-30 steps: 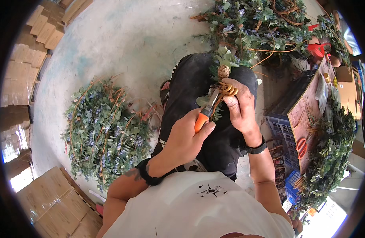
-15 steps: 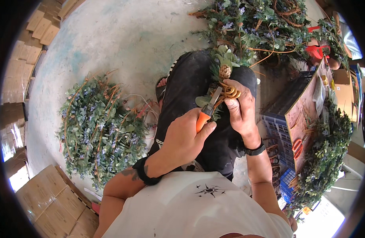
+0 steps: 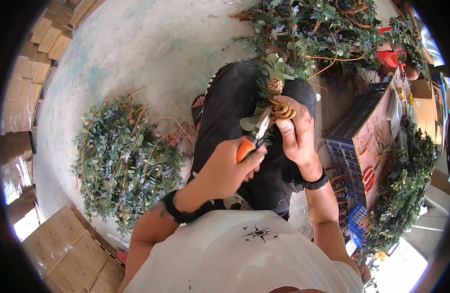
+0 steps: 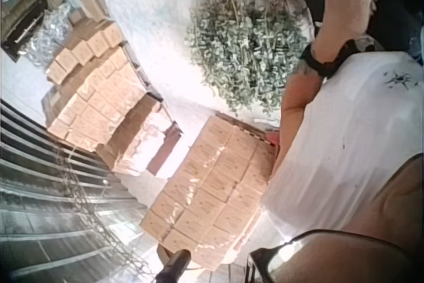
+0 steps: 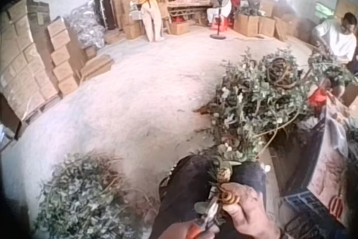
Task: The recorder is assembling artificial floral wreaths and arrangements by attaching foliage and pinecones to a base and trimming excess wire.
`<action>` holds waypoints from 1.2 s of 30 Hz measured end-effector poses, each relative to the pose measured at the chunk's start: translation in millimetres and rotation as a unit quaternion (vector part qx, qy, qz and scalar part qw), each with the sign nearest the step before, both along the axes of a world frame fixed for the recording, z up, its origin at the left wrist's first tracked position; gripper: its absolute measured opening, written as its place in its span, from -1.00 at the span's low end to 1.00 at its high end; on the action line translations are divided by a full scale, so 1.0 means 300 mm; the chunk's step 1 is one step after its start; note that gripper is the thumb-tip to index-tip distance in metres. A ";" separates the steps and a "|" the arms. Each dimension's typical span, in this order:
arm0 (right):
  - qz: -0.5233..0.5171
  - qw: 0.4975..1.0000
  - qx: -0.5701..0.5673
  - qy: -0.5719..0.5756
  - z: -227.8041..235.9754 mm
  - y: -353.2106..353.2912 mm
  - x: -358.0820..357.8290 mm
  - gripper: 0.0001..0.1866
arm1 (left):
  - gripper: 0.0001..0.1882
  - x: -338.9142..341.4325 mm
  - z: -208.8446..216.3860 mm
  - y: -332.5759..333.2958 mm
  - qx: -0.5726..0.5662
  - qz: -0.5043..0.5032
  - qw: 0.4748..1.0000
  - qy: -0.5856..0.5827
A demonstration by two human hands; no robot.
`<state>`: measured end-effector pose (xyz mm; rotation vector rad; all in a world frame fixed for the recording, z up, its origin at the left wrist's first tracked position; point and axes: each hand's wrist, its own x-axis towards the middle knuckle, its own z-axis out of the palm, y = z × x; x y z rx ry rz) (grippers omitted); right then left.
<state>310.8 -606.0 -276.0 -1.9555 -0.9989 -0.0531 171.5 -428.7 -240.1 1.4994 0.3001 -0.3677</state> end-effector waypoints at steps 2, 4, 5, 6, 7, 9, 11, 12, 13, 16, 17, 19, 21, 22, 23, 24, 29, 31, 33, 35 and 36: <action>0.006 1.000 0.011 0.016 -0.002 -0.006 0.004 -0.57 | -0.69 0.013 -0.005 0.033 -0.186 -0.038 0.980 0.052; 0.012 0.999 0.019 0.030 -0.003 -0.002 0.009 -0.57 | -0.67 0.013 -0.041 0.046 -0.307 -0.082 0.946 0.059; 0.018 1.000 0.015 0.007 -0.004 -0.003 0.013 -0.57 | -0.64 0.013 -0.058 0.049 -0.327 -0.091 0.939 0.059; 0.025 1.000 0.010 -0.016 -0.005 -0.003 0.017 -0.57 | -0.64 0.009 -0.069 0.049 -0.332 -0.092 0.937 0.057; 0.033 0.999 0.021 0.003 -0.007 0.004 0.017 -0.58 | -0.64 0.002 -0.077 0.048 -0.289 -0.080 0.953 0.042; 0.019 1.000 0.012 0.005 -0.005 0.001 0.010 -0.58 | -0.63 -0.005 -0.086 0.041 -0.252 -0.070 0.965 0.021; 0.013 1.000 0.009 0.011 -0.012 -0.005 0.001 -0.57 | -0.63 -0.047 -0.082 0.055 -0.090 -0.004 0.995 0.032; 0.014 1.000 0.008 0.011 -0.014 -0.004 0.004 -0.57 | -0.63 -0.049 -0.076 0.062 -0.091 -0.003 0.995 0.033; 0.016 1.000 0.012 0.002 -0.016 -0.004 0.012 -0.57 | -0.63 -0.047 -0.064 0.070 -0.087 0.028 0.996 0.024; 0.032 0.999 0.021 0.030 -0.017 -0.008 0.009 -0.57 | -0.67 -0.007 -0.029 0.070 -0.084 0.063 0.994 0.024; 0.029 0.999 0.029 0.020 -0.029 -0.008 0.012 -0.57 | -0.69 0.014 -0.033 0.066 -0.085 0.034 0.996 0.018; 0.025 0.999 0.025 0.027 -0.036 -0.016 0.015 -0.57 | -0.71 0.027 -0.041 0.051 -0.098 0.014 0.995 0.014; 0.025 0.999 0.023 0.026 -0.035 -0.014 0.011 -0.57 | -0.71 0.021 -0.056 0.054 -0.088 0.013 0.996 0.009; 0.026 0.999 0.022 0.024 -0.035 -0.014 0.009 -0.57 | -0.71 0.020 -0.061 0.055 -0.078 0.013 0.997 0.005; 0.024 0.999 0.021 0.026 -0.034 -0.014 0.009 -0.57 | -0.71 0.021 -0.061 0.051 -0.079 0.012 0.997 0.006; 0.027 0.999 0.023 0.033 -0.034 -0.014 0.009 -0.57 | -0.72 0.023 -0.059 0.047 -0.066 0.014 0.998 0.009; 0.024 1.000 0.002 0.005 -0.020 -0.011 0.015 -0.57 | -0.75 0.034 -0.065 0.007 -0.023 0.014 0.999 0.020; 0.022 1.000 0.016 0.012 -0.022 -0.012 0.014 -0.57 | -0.78 0.035 -0.084 -0.025 -0.018 0.038 0.999 -0.010; 0.018 1.000 0.016 0.007 -0.022 -0.011 0.011 -0.58 | -0.79 0.031 -0.098 -0.078 -0.041 0.071 0.996 -0.025; 0.013 1.000 0.016 0.000 -0.025 -0.013 0.006 -0.59 | -0.85 0.033 -0.105 -0.116 -0.065 0.102 0.992 -0.033; 0.000 0.999 0.024 0.029 -0.034 -0.017 0.001 -0.58 | -0.85 0.027 -0.113 -0.136 -0.065 0.100 0.992 -0.035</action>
